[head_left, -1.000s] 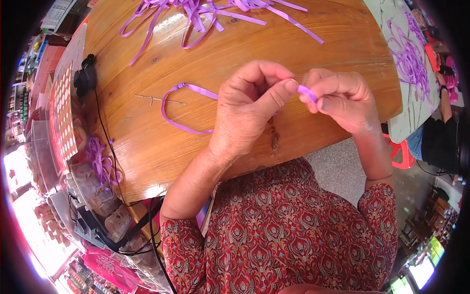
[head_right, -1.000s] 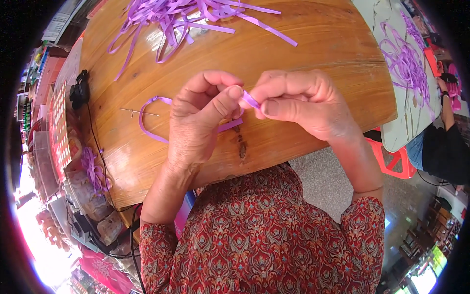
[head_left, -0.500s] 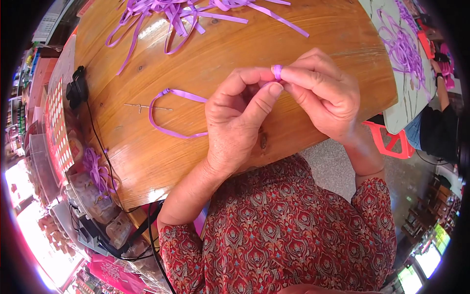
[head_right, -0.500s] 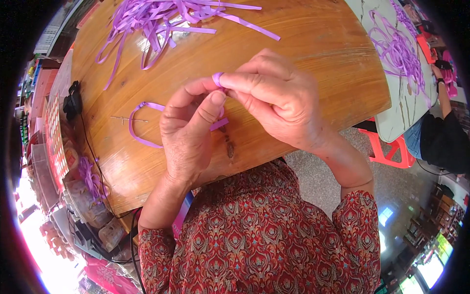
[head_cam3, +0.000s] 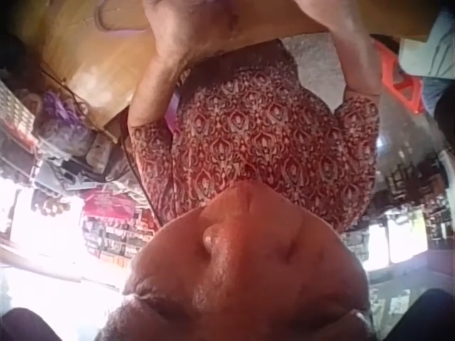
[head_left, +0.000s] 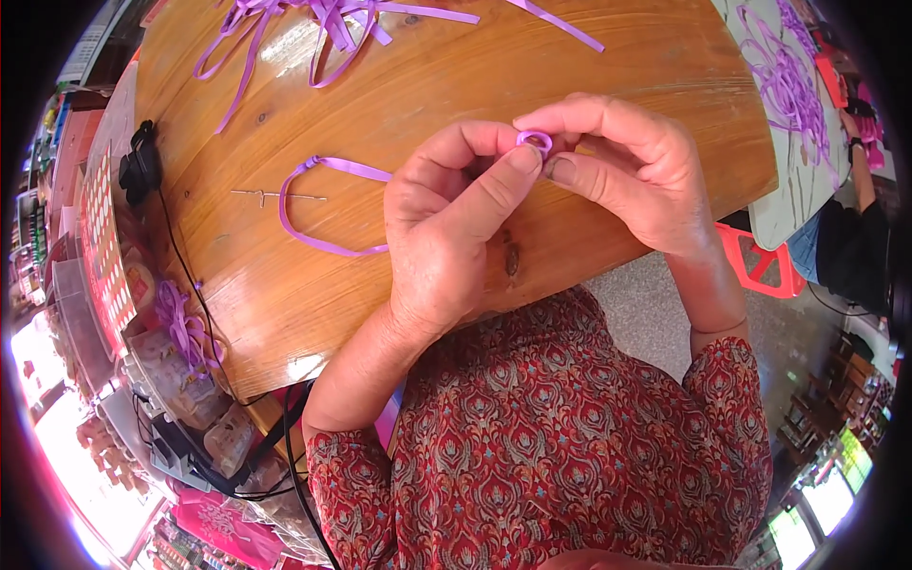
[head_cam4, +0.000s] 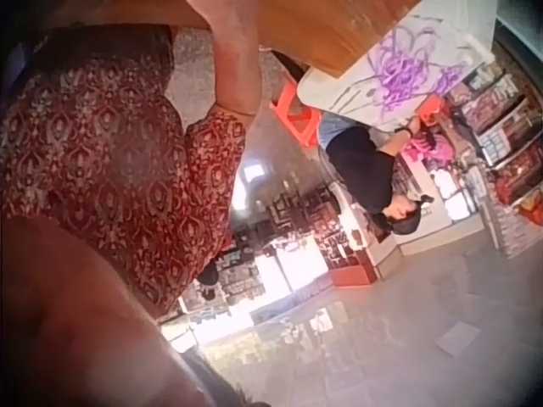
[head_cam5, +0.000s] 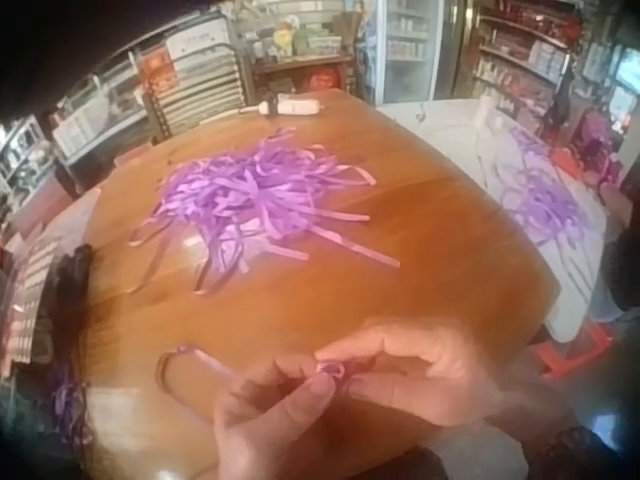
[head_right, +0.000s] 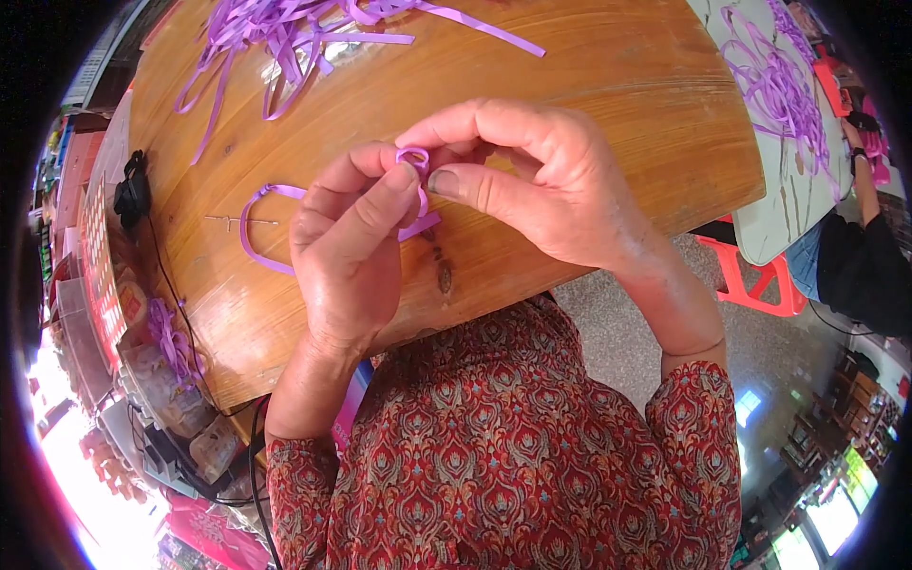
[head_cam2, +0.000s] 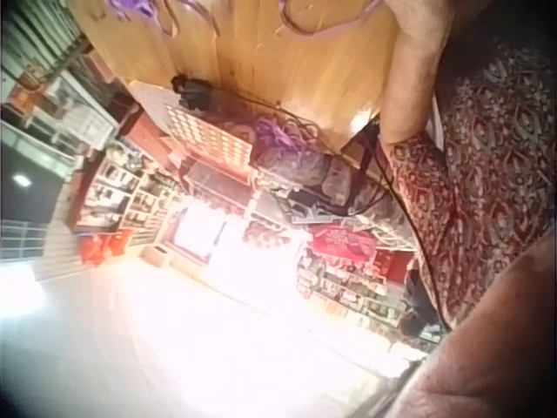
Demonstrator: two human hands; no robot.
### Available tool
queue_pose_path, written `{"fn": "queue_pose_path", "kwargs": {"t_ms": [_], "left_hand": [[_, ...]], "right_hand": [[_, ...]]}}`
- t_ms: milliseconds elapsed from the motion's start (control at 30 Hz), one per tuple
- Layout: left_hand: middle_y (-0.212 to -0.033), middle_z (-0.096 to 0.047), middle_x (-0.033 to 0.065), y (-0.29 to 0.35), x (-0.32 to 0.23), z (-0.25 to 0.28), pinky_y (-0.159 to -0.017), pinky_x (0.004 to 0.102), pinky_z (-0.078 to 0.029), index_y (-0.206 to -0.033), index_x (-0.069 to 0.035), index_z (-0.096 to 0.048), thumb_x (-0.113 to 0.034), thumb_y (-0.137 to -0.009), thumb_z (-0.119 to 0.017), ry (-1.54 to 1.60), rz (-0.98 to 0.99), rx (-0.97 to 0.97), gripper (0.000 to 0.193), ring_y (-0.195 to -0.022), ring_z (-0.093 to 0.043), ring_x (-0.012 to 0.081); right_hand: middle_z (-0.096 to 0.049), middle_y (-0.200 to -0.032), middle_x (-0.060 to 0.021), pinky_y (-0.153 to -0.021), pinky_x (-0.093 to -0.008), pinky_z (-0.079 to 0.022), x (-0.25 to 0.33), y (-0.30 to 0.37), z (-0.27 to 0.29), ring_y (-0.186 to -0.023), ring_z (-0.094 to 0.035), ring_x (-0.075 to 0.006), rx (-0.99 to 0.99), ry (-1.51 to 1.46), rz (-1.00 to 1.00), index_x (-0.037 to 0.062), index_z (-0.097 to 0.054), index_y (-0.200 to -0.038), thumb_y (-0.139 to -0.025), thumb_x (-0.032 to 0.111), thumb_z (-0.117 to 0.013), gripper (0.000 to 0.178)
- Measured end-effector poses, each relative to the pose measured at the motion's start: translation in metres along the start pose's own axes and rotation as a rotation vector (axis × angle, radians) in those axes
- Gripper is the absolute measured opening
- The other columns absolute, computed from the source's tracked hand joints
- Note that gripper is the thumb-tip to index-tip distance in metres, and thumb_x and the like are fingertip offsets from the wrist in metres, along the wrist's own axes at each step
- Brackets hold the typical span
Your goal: The person picks up a purple ribbon and ties a series of knots along its length by hand. After completing the knots, the person places the ribbon onto a pile of other purple ribbons on the wooden table.
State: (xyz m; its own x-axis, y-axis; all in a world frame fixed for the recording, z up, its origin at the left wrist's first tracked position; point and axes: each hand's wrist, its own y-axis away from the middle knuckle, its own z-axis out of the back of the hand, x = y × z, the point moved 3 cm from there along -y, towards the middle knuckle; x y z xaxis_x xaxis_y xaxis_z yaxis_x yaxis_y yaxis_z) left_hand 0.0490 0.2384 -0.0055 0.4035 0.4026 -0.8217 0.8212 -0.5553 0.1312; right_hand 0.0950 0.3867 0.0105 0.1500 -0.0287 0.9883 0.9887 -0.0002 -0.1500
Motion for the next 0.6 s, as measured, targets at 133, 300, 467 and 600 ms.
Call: {"fn": "queue_pose_path", "kwargs": {"t_ms": [133, 300, 467, 600], "left_hand": [[-0.092, -0.063, 0.0029, 0.002, -0.001, 0.0, -0.067, 0.0187, -0.043, -0.096, 0.001, -0.061, -0.004, -0.089, -0.059, 0.007, 0.079, 0.004, 0.009, -0.081, -0.055, 0.0057], [-0.084, -0.06, -0.0001, 0.001, 0.002, -0.002, -0.062, 0.0177, -0.042, -0.096, 0.001, -0.061, -0.002, -0.088, -0.061, -0.147, -0.012, -0.006, 0.009, -0.075, -0.052, 0.004], [-0.078, -0.055, -0.0034, 0.001, 0.0, 0.007, -0.059, 0.0176, -0.041, -0.096, 0.0, -0.063, 0.001, -0.086, -0.063, -0.389, -0.181, -0.038, 0.01, -0.069, -0.049, 0.0033], [-0.076, -0.056, -0.0031, -0.005, -0.021, 0.019, -0.059, 0.0183, -0.042, -0.091, 0.0, -0.065, 0.0, -0.085, -0.064, -0.813, -0.332, 0.019, 0.007, -0.068, -0.049, 0.0037]], "right_hand": [[-0.061, -0.097, -0.0077, -0.078, -0.0249, -0.046, 0.002, -0.001, 0.002, -0.088, -0.057, -0.0125, 0.034, 0.001, 0.004, -0.004, -0.062, -0.108, -0.082, -0.007, -0.061, 0.026], [-0.062, -0.085, -0.0099, -0.064, -0.0274, -0.045, 0.019, -0.001, 0.0, -0.075, -0.057, -0.0176, -0.019, 0.652, 0.428, -0.0044, -0.064, -0.101, -0.074, -0.014, -0.061, 0.028], [-0.061, -0.08, -0.0086, -0.061, -0.0277, -0.043, 0.028, -0.003, 0.017, -0.071, -0.056, -0.0194, -0.132, 0.788, 0.521, -0.0029, -0.066, -0.096, -0.072, -0.015, -0.061, 0.027], [-0.057, -0.075, -0.0074, -0.058, -0.0283, -0.041, 0.022, 0.001, 0.024, -0.069, -0.053, -0.0185, -0.093, 1.037, 0.552, -0.0014, -0.067, -0.092, -0.072, -0.013, -0.061, 0.024]]}}
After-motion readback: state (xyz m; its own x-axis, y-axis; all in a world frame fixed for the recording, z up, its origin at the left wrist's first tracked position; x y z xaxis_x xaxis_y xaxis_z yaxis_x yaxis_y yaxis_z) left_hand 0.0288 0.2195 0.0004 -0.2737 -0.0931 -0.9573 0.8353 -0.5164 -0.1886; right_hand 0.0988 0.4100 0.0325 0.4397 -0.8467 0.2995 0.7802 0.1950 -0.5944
